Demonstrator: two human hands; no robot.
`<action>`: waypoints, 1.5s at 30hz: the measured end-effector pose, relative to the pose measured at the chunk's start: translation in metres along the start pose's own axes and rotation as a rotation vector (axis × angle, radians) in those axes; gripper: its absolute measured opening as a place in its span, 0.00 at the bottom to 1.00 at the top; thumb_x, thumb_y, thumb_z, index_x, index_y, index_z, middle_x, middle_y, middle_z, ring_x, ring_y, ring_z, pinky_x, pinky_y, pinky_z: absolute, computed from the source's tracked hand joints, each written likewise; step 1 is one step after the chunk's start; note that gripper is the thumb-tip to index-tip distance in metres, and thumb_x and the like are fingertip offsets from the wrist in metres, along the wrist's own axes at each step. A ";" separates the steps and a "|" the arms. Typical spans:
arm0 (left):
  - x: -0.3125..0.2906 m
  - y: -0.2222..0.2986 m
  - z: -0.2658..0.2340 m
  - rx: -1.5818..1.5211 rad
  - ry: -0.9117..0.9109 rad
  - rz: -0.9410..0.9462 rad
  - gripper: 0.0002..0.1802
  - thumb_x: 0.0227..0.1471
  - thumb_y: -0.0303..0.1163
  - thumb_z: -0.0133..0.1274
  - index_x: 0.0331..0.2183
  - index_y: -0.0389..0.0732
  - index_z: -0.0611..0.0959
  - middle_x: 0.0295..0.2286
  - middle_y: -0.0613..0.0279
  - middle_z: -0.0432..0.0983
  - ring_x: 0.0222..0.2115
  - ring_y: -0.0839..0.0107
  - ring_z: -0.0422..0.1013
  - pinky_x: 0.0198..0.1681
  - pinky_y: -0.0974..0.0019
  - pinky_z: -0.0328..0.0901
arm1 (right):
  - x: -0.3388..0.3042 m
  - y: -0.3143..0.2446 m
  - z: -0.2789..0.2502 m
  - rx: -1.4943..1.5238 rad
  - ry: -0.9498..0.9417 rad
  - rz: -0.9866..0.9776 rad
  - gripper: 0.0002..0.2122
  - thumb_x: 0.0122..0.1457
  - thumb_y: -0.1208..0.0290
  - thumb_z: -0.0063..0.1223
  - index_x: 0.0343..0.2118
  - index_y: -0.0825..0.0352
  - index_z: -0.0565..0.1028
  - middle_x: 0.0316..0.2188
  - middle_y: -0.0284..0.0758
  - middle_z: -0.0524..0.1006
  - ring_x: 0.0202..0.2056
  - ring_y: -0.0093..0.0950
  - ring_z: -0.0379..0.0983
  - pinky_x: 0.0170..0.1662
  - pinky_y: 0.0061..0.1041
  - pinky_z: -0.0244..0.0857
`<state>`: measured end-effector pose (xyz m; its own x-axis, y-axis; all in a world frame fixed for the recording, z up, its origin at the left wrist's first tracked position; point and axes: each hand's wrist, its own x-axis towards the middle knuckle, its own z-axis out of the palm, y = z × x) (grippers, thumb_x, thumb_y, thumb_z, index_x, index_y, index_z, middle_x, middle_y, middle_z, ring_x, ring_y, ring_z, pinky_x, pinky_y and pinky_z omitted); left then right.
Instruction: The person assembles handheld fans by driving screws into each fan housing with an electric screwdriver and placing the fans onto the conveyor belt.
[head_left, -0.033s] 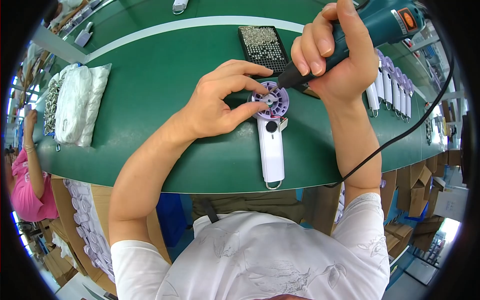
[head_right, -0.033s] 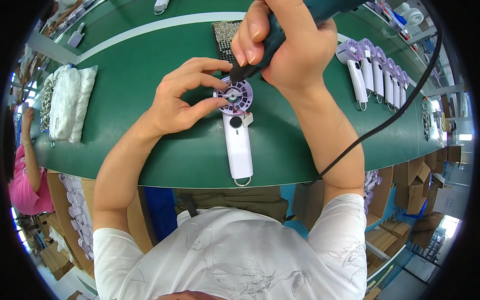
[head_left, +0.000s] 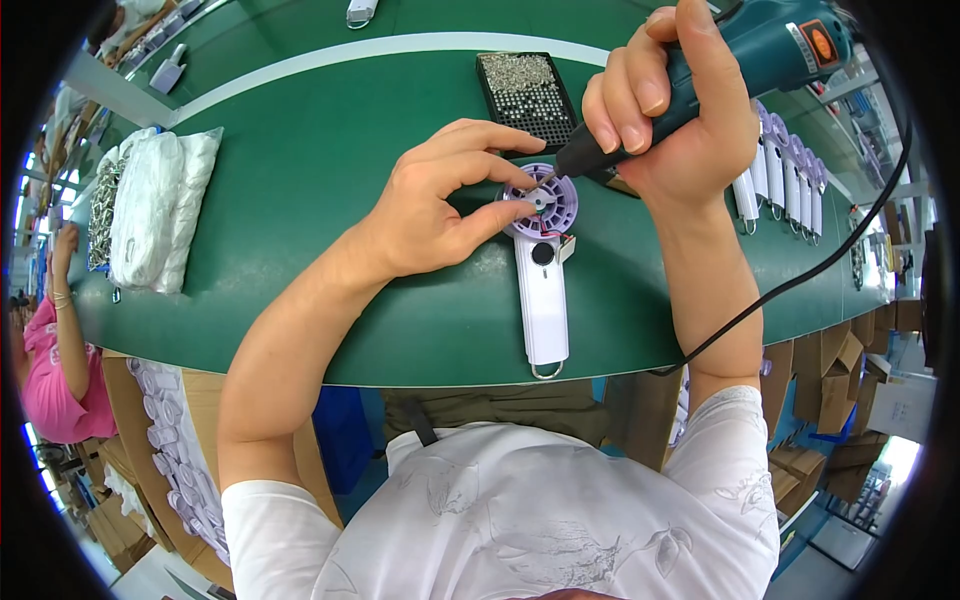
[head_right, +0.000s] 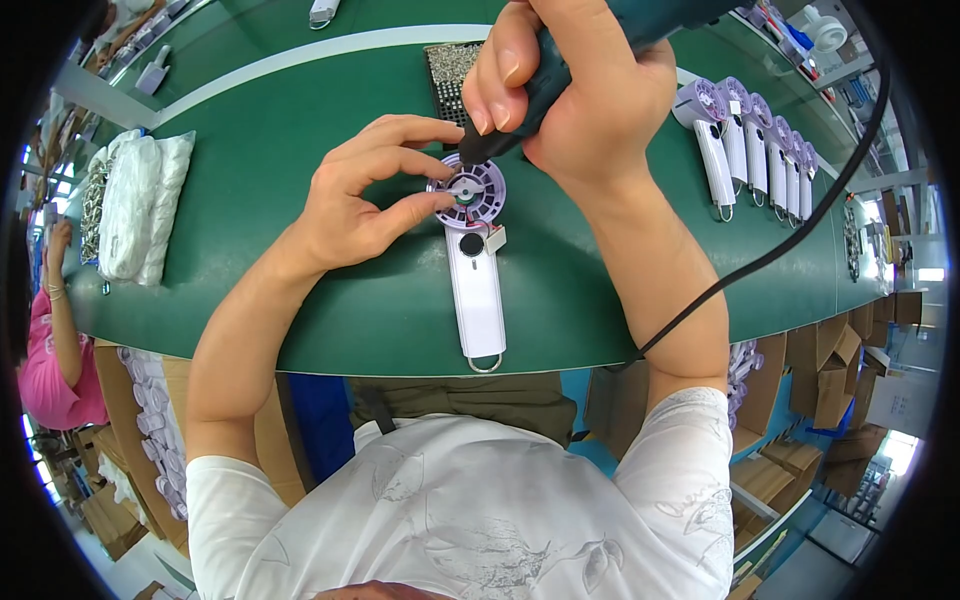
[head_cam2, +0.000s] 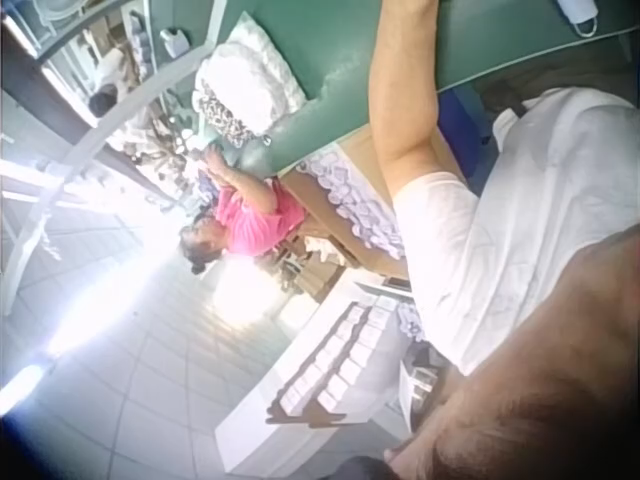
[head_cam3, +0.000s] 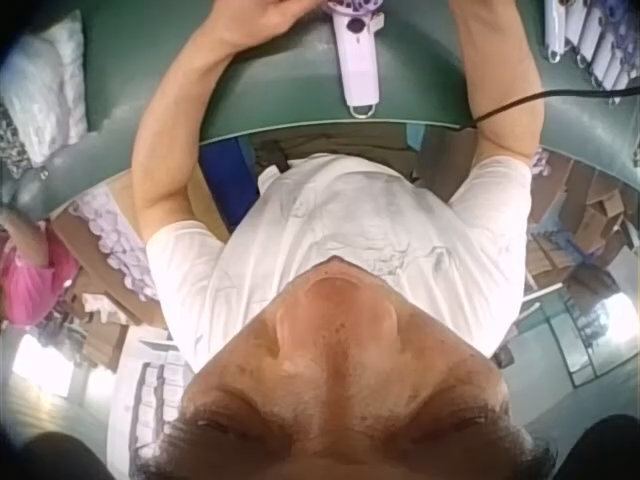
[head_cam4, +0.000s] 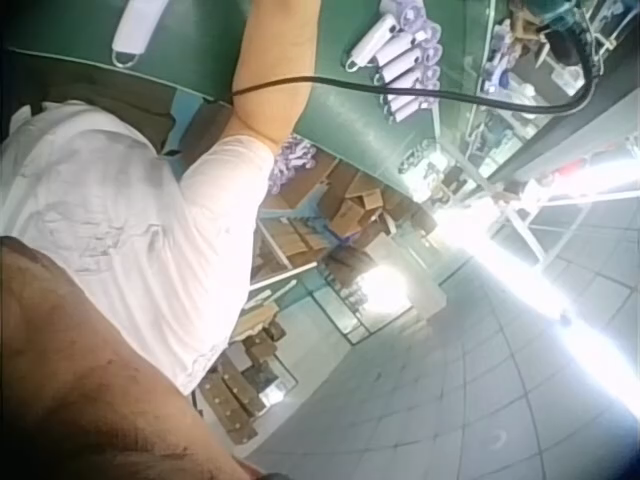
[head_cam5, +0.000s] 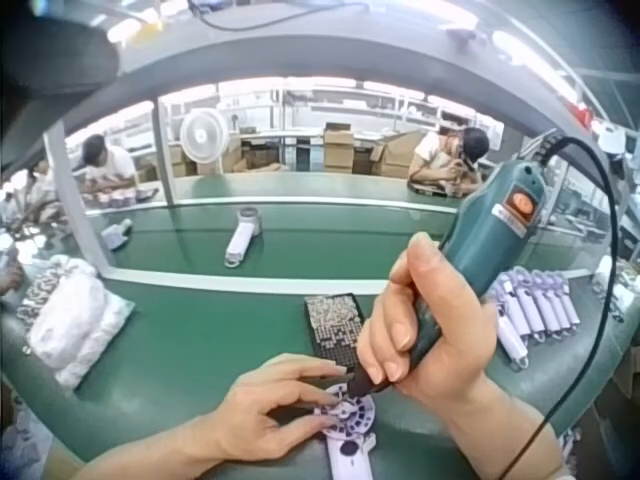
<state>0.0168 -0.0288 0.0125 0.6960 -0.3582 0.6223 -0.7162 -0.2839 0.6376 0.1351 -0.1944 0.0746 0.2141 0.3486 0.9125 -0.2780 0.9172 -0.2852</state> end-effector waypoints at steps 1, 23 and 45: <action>0.001 -0.001 0.001 0.019 0.021 0.015 0.10 0.46 0.22 0.66 0.33 0.33 0.84 0.47 0.49 0.79 0.46 0.56 0.76 0.50 0.60 0.70 | 0.001 0.000 0.000 -0.028 -0.028 -0.038 0.16 0.72 0.59 0.40 0.32 0.65 0.72 0.12 0.30 0.63 0.09 0.24 0.58 0.14 0.27 0.58; -0.007 -0.001 0.007 -0.147 -0.030 -0.208 0.40 0.35 0.36 0.77 0.51 0.35 0.81 0.48 0.53 0.79 0.48 0.59 0.75 0.54 0.60 0.67 | -0.009 -0.023 0.063 -0.712 0.400 0.258 0.16 0.73 0.62 0.33 0.45 0.65 0.75 0.19 0.28 0.67 0.13 0.20 0.59 0.19 0.25 0.61; -0.004 -0.010 0.004 -0.063 -0.120 -0.297 0.37 0.35 0.39 0.77 0.49 0.35 0.83 0.42 0.52 0.82 0.46 0.59 0.76 0.52 0.61 0.69 | -0.014 0.001 0.072 -0.785 0.568 0.291 0.10 0.71 0.69 0.42 0.37 0.71 0.71 0.14 0.34 0.67 0.10 0.25 0.63 0.16 0.29 0.62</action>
<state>0.0207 -0.0281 0.0016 0.8606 -0.3708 0.3491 -0.4751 -0.3375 0.8126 0.0644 -0.2120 0.0825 0.7068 0.4312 0.5608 0.2605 0.5784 -0.7731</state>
